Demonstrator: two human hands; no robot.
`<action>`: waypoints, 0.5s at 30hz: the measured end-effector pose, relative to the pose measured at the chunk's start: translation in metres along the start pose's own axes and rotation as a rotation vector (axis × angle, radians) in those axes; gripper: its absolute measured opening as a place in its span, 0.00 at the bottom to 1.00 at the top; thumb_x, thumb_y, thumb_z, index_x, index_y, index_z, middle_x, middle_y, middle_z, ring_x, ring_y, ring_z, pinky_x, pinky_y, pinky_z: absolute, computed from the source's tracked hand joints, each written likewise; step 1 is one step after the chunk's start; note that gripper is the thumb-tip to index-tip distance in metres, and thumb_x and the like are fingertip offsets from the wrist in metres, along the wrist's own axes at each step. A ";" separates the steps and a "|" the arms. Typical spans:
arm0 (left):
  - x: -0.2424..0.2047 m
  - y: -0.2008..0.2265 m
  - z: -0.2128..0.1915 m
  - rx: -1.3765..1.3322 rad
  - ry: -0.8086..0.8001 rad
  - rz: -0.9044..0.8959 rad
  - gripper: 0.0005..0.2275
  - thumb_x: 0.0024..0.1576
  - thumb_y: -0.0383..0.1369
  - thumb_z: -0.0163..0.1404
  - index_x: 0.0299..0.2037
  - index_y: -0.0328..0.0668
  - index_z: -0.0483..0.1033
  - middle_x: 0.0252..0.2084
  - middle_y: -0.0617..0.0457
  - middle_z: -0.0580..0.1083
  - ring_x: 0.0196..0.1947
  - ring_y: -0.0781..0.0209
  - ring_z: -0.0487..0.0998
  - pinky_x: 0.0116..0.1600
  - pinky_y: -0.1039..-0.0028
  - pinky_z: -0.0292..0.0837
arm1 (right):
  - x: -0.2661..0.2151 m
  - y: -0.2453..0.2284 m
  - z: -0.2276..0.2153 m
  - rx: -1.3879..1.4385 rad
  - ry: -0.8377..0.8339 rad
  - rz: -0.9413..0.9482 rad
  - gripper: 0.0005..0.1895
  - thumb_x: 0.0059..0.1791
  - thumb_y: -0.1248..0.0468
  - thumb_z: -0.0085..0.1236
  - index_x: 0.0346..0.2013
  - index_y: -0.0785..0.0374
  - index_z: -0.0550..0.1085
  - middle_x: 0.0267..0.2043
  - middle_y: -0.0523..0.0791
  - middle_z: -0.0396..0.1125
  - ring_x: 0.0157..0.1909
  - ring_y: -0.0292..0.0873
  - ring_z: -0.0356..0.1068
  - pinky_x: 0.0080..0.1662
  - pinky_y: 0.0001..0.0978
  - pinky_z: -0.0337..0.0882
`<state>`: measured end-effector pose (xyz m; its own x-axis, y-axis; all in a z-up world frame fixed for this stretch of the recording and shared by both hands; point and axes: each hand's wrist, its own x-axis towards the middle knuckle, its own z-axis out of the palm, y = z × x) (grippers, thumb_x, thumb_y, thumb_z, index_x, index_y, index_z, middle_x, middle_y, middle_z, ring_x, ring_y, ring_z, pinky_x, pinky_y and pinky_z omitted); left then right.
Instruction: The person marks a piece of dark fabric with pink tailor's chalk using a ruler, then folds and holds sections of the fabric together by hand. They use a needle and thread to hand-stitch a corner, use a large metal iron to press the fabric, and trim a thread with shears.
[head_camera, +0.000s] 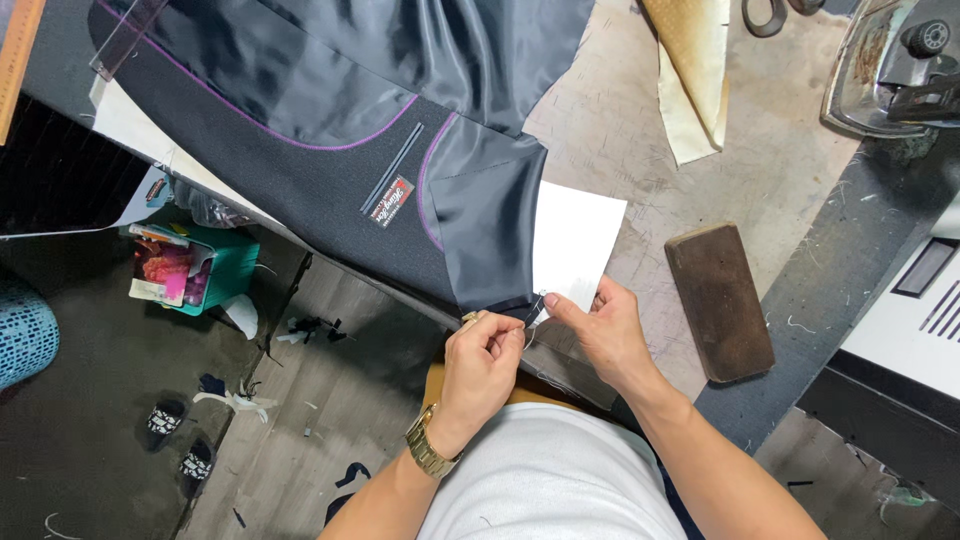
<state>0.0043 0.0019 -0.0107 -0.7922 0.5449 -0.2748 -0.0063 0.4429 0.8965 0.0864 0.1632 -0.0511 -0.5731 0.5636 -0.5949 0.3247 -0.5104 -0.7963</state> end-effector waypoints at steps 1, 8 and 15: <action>0.000 -0.001 0.000 0.000 0.004 0.004 0.03 0.54 0.24 0.55 0.33 0.39 0.83 0.20 0.50 0.71 0.21 0.58 0.73 0.30 0.71 0.69 | 0.000 0.000 0.000 0.003 -0.003 -0.002 0.15 0.42 0.72 0.72 0.39 0.74 0.75 0.29 0.53 0.75 0.32 0.44 0.77 0.40 0.37 0.81; 0.005 -0.003 0.002 -0.007 -0.018 0.001 0.03 0.53 0.24 0.55 0.32 0.38 0.83 0.20 0.50 0.71 0.22 0.57 0.73 0.31 0.71 0.70 | 0.001 0.005 -0.002 -0.007 -0.001 -0.006 0.16 0.42 0.71 0.73 0.39 0.73 0.75 0.29 0.51 0.75 0.31 0.42 0.77 0.39 0.34 0.80; 0.010 0.009 0.000 -0.030 -0.003 0.037 0.04 0.55 0.25 0.55 0.33 0.40 0.83 0.21 0.50 0.70 0.23 0.56 0.72 0.33 0.69 0.70 | 0.001 0.005 0.002 -0.012 -0.005 0.009 0.16 0.42 0.72 0.73 0.38 0.74 0.75 0.29 0.52 0.75 0.31 0.43 0.77 0.39 0.36 0.80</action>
<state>-0.0042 0.0115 -0.0049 -0.7902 0.5629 -0.2423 0.0049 0.4012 0.9160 0.0860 0.1592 -0.0555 -0.5740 0.5552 -0.6018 0.3394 -0.5075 -0.7920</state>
